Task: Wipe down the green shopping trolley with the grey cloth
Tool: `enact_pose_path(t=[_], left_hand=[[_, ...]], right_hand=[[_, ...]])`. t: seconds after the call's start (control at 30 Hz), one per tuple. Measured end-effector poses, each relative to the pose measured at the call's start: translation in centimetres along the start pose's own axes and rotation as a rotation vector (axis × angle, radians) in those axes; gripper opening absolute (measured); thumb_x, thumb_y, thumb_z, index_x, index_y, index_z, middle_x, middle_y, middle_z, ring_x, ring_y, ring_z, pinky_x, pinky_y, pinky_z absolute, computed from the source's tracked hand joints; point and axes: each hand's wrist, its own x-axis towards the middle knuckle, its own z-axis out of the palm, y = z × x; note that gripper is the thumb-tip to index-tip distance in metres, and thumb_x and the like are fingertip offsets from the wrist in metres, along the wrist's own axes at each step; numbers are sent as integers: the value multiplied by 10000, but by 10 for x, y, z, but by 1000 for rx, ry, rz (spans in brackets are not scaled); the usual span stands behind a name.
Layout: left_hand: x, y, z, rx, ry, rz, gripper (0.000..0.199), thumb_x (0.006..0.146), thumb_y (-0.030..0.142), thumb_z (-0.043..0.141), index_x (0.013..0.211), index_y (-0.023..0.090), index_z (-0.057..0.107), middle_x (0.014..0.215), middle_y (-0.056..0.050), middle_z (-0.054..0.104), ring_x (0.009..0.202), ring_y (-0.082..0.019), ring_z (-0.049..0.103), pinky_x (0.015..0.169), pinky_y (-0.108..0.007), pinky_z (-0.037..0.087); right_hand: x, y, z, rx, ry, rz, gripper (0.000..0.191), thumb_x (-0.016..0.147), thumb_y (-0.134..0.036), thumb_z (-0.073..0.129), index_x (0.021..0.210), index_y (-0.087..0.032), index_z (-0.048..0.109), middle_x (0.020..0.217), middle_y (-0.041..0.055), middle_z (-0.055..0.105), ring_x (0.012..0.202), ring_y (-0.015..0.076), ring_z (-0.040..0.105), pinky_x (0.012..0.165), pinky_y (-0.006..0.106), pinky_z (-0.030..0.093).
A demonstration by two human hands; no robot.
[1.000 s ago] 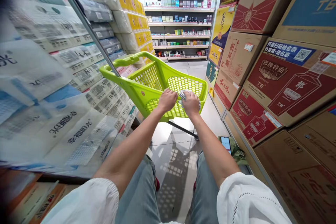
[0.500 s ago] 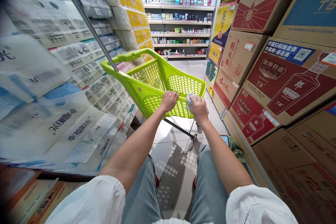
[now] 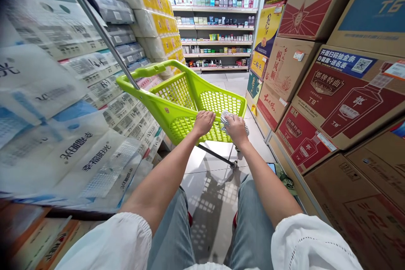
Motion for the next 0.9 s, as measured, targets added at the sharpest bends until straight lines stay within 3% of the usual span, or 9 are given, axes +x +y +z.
enact_pose_path(t=[0.1,0.3,0.4,0.7,0.9], left_hand=[[0,4,1,-2,11,-17,379,983,346,235,855,222,569,927,-65,646,926,-217,537,904,-369,347],[0,8,5,-20,14,-31,282,949,278,314,911,215,587,970,-78,643,956,-232,534,918,-376,349],[-2,4,3,-39,-5,-14,252,932,260,342,947,215,589,988,-79,641,970,-231,532,919,-372,354],[-2,-1,-6,-63,-34,-19,381,981,356,225,859,234,565,935,-60,648,928,-209,539,910,-374,355],[3,9,-3,-33,-31,-42,367,963,299,265,859,203,603,909,-81,655,942,-224,552,993,-427,330]], right_hand=[[-10,7,-4,-28,38,70,374,842,-228,527,1210,-243,589,1243,94,539,1110,270,436,966,403,359],[10,-36,7,12,51,75,375,848,-240,512,1217,-236,579,1245,107,536,1080,279,439,954,425,356],[18,-43,8,34,27,45,386,844,-237,513,1226,-235,573,1245,112,537,1077,282,445,951,420,363],[-4,19,-17,92,-34,-13,397,796,-177,535,1186,-215,597,1186,91,572,1095,259,472,971,384,382],[2,24,-20,96,-74,-24,372,787,-192,560,1157,-206,600,1103,84,613,1039,253,503,932,370,393]])
